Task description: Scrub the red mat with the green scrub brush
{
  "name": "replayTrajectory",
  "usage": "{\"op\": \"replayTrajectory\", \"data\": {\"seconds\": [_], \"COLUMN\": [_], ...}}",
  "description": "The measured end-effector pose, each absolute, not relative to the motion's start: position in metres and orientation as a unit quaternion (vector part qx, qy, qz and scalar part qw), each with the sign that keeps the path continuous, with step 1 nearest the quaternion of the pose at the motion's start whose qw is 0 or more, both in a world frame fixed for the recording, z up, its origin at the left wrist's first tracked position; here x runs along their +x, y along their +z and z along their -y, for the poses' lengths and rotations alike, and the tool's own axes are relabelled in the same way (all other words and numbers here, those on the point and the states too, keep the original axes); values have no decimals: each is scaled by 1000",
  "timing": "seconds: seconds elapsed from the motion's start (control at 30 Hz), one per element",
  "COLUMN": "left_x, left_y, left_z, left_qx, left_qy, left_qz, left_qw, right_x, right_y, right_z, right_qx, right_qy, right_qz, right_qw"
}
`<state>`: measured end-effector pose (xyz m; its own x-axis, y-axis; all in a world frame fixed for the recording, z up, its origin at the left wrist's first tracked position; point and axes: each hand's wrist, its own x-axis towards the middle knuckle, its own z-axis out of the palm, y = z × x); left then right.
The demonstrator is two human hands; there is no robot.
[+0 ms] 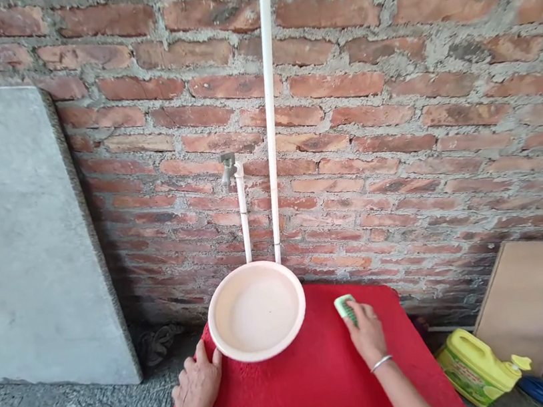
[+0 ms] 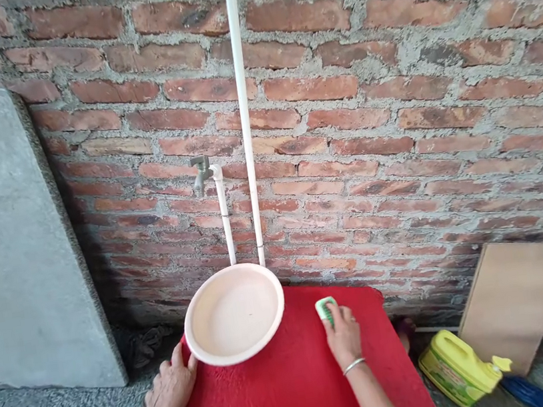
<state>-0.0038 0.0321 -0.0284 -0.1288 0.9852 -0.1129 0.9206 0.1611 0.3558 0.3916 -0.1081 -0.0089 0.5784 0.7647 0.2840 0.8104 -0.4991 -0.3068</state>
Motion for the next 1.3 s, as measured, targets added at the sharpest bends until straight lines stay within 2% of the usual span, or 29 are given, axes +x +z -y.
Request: {"op": "replayTrajectory", "data": {"seconds": [0.13,0.23,0.47,0.63,0.73,0.87,1.0,1.1,1.3], "left_x": [-6,-6,-2,-2,-4,-6,-9,-11,-8], "left_y": [-40,-45,-37,-35,-35,-38,-45,-46,-37], "left_z": [-36,-38,-36,-36,-37,-38,-41,-43,-38], "left_qx": [638,643,641,645,641,640,640,639,645], "left_qy": [118,127,108,106,108,110,124,121,105], "left_qz": [-748,-743,-746,-741,-744,-743,-744,-744,-742], "left_qw": [139,134,144,151,156,161,147,150,151], "right_x": [323,320,443,500,478,401,327,309,389], "right_y": [-23,-24,-6,-13,-16,-19,-25,-25,-18], "right_z": [84,82,153,207,198,150,110,100,136], "right_qx": [-800,-804,-881,-920,-897,-836,-803,-802,-868], "right_qy": [-45,-51,-104,-144,-147,-112,-58,-31,-63], "right_qz": [558,555,417,274,319,446,531,557,462], "right_qw": [218,208,198,242,270,299,263,212,171]}}
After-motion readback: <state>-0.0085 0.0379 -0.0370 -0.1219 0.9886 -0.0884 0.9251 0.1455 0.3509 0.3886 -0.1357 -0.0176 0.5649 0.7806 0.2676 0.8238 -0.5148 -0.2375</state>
